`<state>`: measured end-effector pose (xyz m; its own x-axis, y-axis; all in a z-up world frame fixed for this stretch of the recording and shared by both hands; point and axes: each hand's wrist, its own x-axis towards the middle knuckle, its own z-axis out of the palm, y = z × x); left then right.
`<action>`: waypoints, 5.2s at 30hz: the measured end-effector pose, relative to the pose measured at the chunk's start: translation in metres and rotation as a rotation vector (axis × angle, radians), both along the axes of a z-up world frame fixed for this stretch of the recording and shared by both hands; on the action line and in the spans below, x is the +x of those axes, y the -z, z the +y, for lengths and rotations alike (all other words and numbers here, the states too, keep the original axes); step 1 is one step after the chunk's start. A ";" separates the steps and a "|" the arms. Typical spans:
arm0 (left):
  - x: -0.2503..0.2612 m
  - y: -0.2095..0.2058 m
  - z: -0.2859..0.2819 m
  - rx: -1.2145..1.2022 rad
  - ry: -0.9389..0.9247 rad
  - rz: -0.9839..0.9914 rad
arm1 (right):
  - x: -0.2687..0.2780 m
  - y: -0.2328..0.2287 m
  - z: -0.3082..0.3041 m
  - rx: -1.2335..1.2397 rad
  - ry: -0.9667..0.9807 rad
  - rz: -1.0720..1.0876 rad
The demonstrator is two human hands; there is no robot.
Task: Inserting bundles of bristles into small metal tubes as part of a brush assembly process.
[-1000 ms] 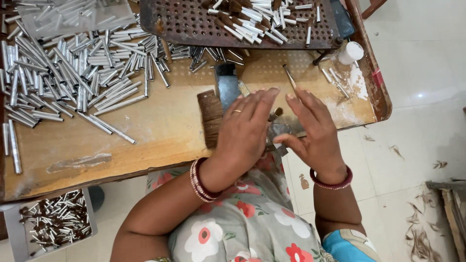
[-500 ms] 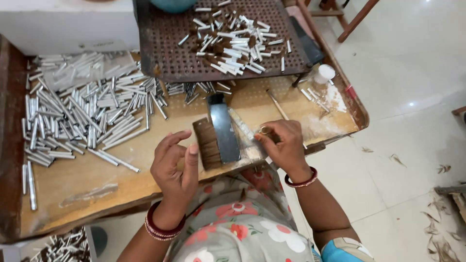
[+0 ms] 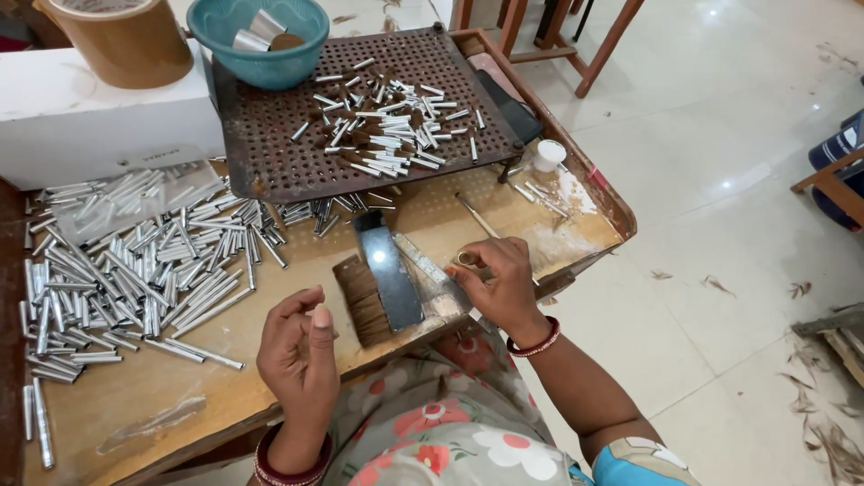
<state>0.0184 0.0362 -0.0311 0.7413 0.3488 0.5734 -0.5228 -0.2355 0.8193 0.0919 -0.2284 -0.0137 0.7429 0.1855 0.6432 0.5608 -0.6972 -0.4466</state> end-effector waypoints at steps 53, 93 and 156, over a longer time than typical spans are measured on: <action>-0.008 -0.040 -0.085 -0.123 0.492 0.205 | -0.051 0.020 0.034 0.916 -0.398 0.016; 0.137 -0.015 0.116 1.231 -0.576 0.360 | -0.052 0.019 0.029 0.564 -0.248 -0.157; -0.022 -0.022 -0.042 -0.085 0.505 0.046 | -0.072 0.025 0.043 0.012 -0.340 -0.371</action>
